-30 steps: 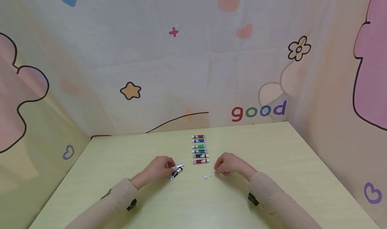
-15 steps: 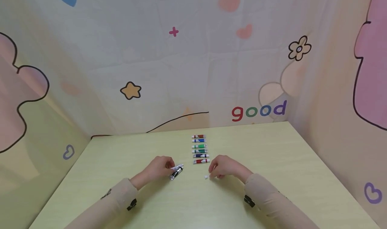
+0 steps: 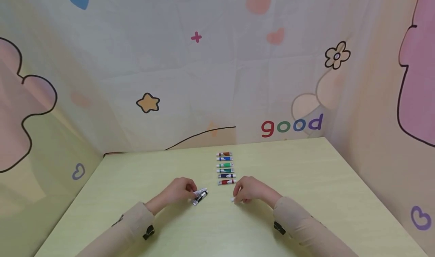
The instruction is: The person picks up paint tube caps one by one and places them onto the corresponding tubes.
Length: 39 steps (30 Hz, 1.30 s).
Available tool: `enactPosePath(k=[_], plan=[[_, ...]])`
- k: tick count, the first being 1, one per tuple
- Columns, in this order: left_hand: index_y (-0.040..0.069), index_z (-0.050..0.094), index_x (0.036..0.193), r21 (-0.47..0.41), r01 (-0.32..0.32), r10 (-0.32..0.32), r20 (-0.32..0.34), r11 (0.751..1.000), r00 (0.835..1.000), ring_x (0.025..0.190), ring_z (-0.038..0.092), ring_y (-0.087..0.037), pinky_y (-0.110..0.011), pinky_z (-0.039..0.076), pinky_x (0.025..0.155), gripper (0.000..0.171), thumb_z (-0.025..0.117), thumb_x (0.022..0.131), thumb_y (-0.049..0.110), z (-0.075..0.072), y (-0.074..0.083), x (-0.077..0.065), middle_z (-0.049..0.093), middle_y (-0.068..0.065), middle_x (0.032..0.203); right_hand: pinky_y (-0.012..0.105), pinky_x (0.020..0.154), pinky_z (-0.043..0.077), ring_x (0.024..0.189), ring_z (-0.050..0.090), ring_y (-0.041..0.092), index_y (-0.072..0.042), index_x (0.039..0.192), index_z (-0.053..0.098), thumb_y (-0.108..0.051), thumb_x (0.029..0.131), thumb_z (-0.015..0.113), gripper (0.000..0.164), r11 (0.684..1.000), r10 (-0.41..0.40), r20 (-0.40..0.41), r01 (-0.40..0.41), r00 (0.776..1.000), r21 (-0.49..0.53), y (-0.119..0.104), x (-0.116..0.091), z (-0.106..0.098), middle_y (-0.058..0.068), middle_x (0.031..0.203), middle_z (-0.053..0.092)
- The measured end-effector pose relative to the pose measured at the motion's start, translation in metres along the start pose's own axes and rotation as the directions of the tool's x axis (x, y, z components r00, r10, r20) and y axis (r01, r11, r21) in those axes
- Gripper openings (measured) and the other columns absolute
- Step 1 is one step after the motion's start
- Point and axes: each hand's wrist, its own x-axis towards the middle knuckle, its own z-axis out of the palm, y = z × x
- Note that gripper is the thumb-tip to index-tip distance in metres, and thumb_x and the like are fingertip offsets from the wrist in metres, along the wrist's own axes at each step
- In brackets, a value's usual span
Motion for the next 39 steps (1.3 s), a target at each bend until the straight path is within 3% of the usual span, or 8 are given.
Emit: enactPosePath(k=[12,19,24,31,39], plan=[[0.000,0.070,0.098,-0.026,0.041,-0.042,-0.063,0.999,0.997,0.077,0.058,-0.014,-0.028,0.049,0.068,0.011,0.073,0.089,0.006,-0.016,0.002,-0.001,0.065,-0.002,0.085,0.030,0.062,0.052,0.062,0.058,0.015,-0.008,0.082,0.070,-0.009,0.085,0.080,0.011,0.999,-0.011,-0.009,0.011,1.000,-0.030,-0.001,0.000,0.000,0.002,0.072,0.065],[0.003,0.069,0.098,-0.062,0.000,-0.008,-0.128,0.998,0.992,0.076,0.059,-0.015,-0.030,0.049,0.067,0.010,0.072,0.092,0.010,-0.034,0.010,0.002,0.066,-0.001,0.085,0.031,0.065,0.053,0.067,0.058,0.017,-0.006,0.085,0.071,-0.008,0.090,0.073,0.005,1.000,0.013,-0.048,-0.014,0.999,-0.026,0.001,0.000,-0.010,0.002,0.074,0.064],[0.003,0.070,0.100,-0.073,-0.029,0.016,-0.178,0.997,0.984,0.078,0.061,-0.014,-0.030,0.050,0.068,0.011,0.071,0.093,0.012,-0.049,0.022,0.003,0.067,-0.001,0.087,0.035,0.071,0.055,0.070,0.059,0.017,-0.005,0.091,0.071,-0.009,0.092,0.070,0.004,1.000,-0.015,-0.109,0.017,0.994,0.015,0.001,-0.001,-0.027,0.006,0.080,0.066],[0.005,0.071,0.103,-0.065,-0.074,0.056,-0.244,0.995,0.968,0.080,0.062,-0.015,-0.031,0.050,0.068,0.013,0.071,0.093,0.014,-0.069,0.038,0.001,0.068,0.001,0.088,0.043,0.081,0.057,0.082,0.067,0.028,0.001,0.102,0.070,-0.013,0.094,0.068,0.016,0.992,-0.083,-0.193,0.099,0.978,0.078,-0.003,-0.014,-0.052,0.013,0.096,0.071],[0.007,0.071,0.106,-0.084,-0.143,0.111,-0.308,0.986,0.945,0.083,0.062,-0.019,-0.033,0.051,0.070,0.014,0.071,0.094,0.015,-0.091,0.060,-0.015,0.069,-0.001,0.093,0.043,0.086,0.055,0.086,0.067,0.020,-0.003,0.109,0.069,-0.018,0.098,0.066,0.019,0.982,-0.133,-0.324,0.168,0.937,0.082,-0.014,-0.033,-0.072,0.007,0.100,0.071]])
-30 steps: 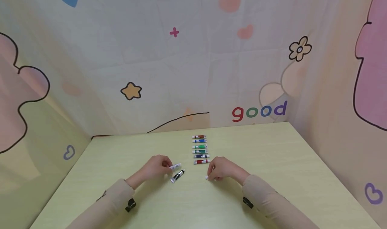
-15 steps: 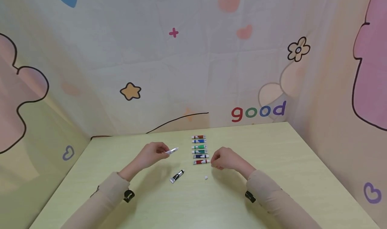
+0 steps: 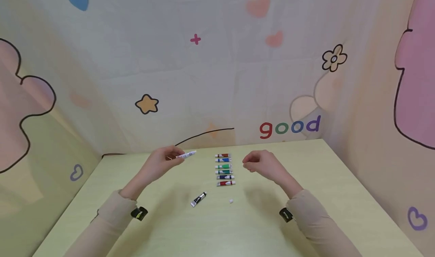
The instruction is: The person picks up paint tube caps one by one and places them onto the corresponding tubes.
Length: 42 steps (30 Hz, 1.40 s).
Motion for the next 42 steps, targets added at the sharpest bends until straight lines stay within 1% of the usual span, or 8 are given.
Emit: enactPosePath(k=[4,9,16,21,28,32,35,42], plan=[[0.007,0.071,0.109,-0.008,-0.020,0.020,-0.025,1.000,0.999,0.083,0.062,-0.019,-0.033,0.053,0.072,0.016,0.071,0.095,0.016,-0.008,0.012,-0.007,0.070,-0.002,0.095,0.047,0.090,0.054,0.090,0.066,0.022,-0.004,0.113,0.069,-0.021,0.099,0.066,0.022,0.999,-0.028,-0.060,0.030,0.998,0.026,-0.012,-0.007,-0.005,0.007,0.103,0.071],[0.010,0.072,0.109,-0.020,-0.044,0.043,-0.063,0.999,0.997,0.081,0.063,-0.020,-0.036,0.052,0.072,0.016,0.071,0.095,0.018,-0.014,0.027,-0.016,0.070,0.000,0.093,0.048,0.093,0.051,0.095,0.066,0.024,-0.003,0.117,0.068,-0.027,0.098,0.067,0.030,0.997,-0.026,-0.123,0.035,0.992,0.075,-0.025,-0.017,-0.004,0.008,0.106,0.071],[0.011,0.073,0.107,-0.084,-0.119,0.111,-0.090,0.989,0.990,0.082,0.063,-0.019,-0.038,0.052,0.074,0.013,0.072,0.094,0.014,-0.009,0.040,-0.027,0.069,0.000,0.091,0.044,0.093,0.051,0.098,0.067,0.026,-0.006,0.114,0.070,-0.031,0.096,0.070,0.031,0.988,-0.043,-0.215,0.074,0.976,0.138,-0.041,-0.031,-0.001,0.008,0.108,0.071],[0.012,0.072,0.107,-0.114,-0.116,0.103,-0.109,0.987,0.989,0.081,0.063,-0.018,-0.034,0.049,0.069,0.013,0.072,0.094,0.016,-0.003,0.046,-0.038,0.068,0.000,0.089,0.036,0.087,0.053,0.095,0.068,0.026,-0.006,0.113,0.070,-0.029,0.096,0.072,0.029,0.974,-0.088,-0.222,0.130,0.971,0.183,-0.052,-0.037,0.006,0.008,0.105,0.071],[0.015,0.074,0.107,-0.106,-0.124,0.110,-0.127,0.987,0.986,0.081,0.062,-0.017,-0.031,0.046,0.064,0.014,0.072,0.094,0.018,0.005,0.057,-0.052,0.068,0.004,0.087,0.031,0.082,0.055,0.091,0.069,0.023,-0.007,0.109,0.071,-0.025,0.095,0.072,0.023,0.958,-0.146,-0.235,0.197,0.961,0.209,-0.065,-0.049,0.019,0.007,0.103,0.071],[0.017,0.074,0.107,-0.109,-0.141,0.125,-0.141,0.984,0.982,0.081,0.062,-0.016,-0.032,0.046,0.066,0.014,0.073,0.093,0.016,0.009,0.062,-0.060,0.068,0.006,0.086,0.029,0.081,0.055,0.091,0.070,0.026,-0.009,0.106,0.073,-0.023,0.095,0.073,0.018,0.947,-0.185,-0.257,0.242,0.949,0.210,-0.073,-0.056,0.025,0.005,0.102,0.072],[0.018,0.074,0.107,-0.113,-0.140,0.122,-0.148,0.984,0.981,0.080,0.063,-0.015,-0.032,0.046,0.068,0.014,0.073,0.093,0.015,0.012,0.064,-0.064,0.067,0.007,0.086,0.029,0.081,0.056,0.091,0.071,0.028,-0.010,0.105,0.073,-0.022,0.094,0.073,0.016,0.940,-0.202,-0.257,0.261,0.945,0.219,-0.078,-0.060,0.028,0.004,0.101,0.072],[0.020,0.075,0.106,-0.132,-0.135,0.117,-0.134,0.982,0.984,0.080,0.063,-0.013,-0.033,0.048,0.072,0.015,0.074,0.092,0.014,0.019,0.067,-0.069,0.068,0.009,0.086,0.031,0.078,0.057,0.084,0.071,0.019,-0.011,0.103,0.074,-0.019,0.094,0.074,0.012,0.923,-0.255,-0.244,0.311,0.935,0.225,-0.082,-0.065,0.037,0.002,0.098,0.072]])
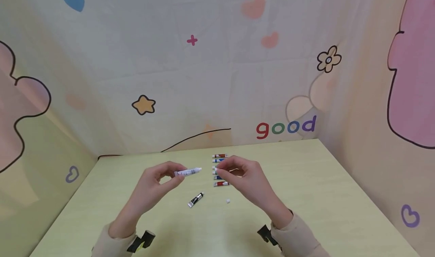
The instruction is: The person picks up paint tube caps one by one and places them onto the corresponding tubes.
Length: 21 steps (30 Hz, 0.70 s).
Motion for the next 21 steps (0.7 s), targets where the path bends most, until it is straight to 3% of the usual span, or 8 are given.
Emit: enactPosePath(k=[14,21], plan=[[0.022,0.075,0.107,-0.055,-0.027,0.031,0.059,0.998,0.998,0.083,0.064,-0.013,-0.038,0.048,0.079,0.013,0.074,0.094,0.020,0.010,0.005,-0.005,0.069,0.011,0.089,0.033,0.075,0.059,0.084,0.073,0.020,-0.010,0.102,0.073,-0.009,0.093,0.074,0.009,0.993,-0.104,0.044,0.101,0.994,0.067,0.001,-0.002,0.014,0.002,0.096,0.072],[0.022,0.075,0.106,-0.065,-0.018,0.022,0.064,0.998,0.998,0.083,0.065,-0.013,-0.038,0.050,0.078,0.012,0.074,0.094,0.019,0.010,0.008,-0.007,0.069,0.011,0.087,0.034,0.077,0.059,0.085,0.074,0.021,-0.010,0.103,0.073,-0.007,0.093,0.072,0.010,0.988,-0.134,0.076,0.127,0.988,0.092,0.002,-0.002,0.015,0.010,0.098,0.073]])
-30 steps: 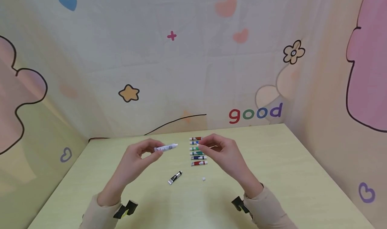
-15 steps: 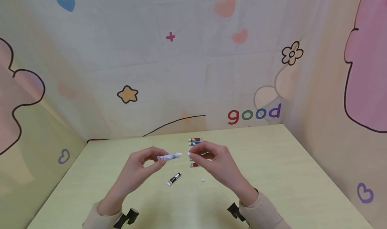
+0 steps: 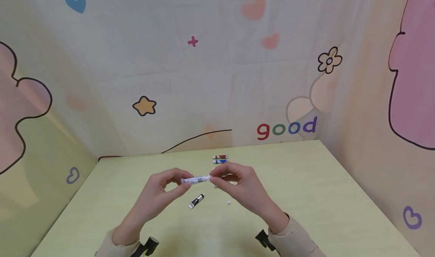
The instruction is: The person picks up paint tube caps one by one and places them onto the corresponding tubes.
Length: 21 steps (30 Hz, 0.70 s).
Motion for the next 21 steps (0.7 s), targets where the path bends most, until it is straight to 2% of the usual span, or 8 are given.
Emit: enactPosePath(k=[6,12,16,21], plan=[[0.020,0.075,0.106,-0.025,0.012,-0.012,0.008,1.000,1.000,0.082,0.065,-0.015,-0.036,0.051,0.076,0.012,0.073,0.094,0.020,-0.0001,0.0003,-0.0005,0.068,0.008,0.085,0.033,0.078,0.059,0.085,0.073,0.020,-0.011,0.104,0.073,-0.006,0.093,0.072,0.012,1.000,-0.024,0.012,0.024,1.000,-0.013,0.0013,-0.0004,0.0007,0.003,0.098,0.073],[0.019,0.075,0.106,-0.053,0.048,-0.046,0.028,0.997,0.999,0.082,0.066,-0.015,-0.037,0.049,0.077,0.012,0.072,0.094,0.018,0.0011,0.0004,0.0001,0.070,0.007,0.085,0.031,0.080,0.058,0.087,0.072,0.020,-0.011,0.106,0.073,0.000,0.091,0.073,0.019,0.985,-0.157,0.013,0.157,0.988,-0.075,0.0032,0.0000,-0.0003,0.001,0.099,0.073],[0.016,0.075,0.107,-0.083,0.087,-0.083,0.059,0.993,0.995,0.082,0.068,-0.019,-0.037,0.049,0.077,0.012,0.071,0.095,0.019,-0.0001,0.0008,0.0008,0.072,0.001,0.088,0.030,0.080,0.058,0.088,0.072,0.021,-0.009,0.109,0.072,0.006,0.088,0.073,0.026,0.958,-0.266,0.026,0.267,0.964,-0.100,0.0042,0.0009,-0.0011,0.004,0.101,0.073],[0.011,0.075,0.107,-0.120,0.155,-0.142,0.109,0.981,0.984,0.083,0.067,-0.021,-0.033,0.050,0.076,0.016,0.070,0.096,0.022,-0.0028,0.0017,0.0016,0.073,-0.004,0.096,0.031,0.079,0.058,0.092,0.071,0.020,-0.007,0.110,0.072,0.013,0.084,0.073,0.032,0.912,-0.394,0.061,0.398,0.917,-0.098,0.0066,0.0026,-0.0014,0.009,0.103,0.072]])
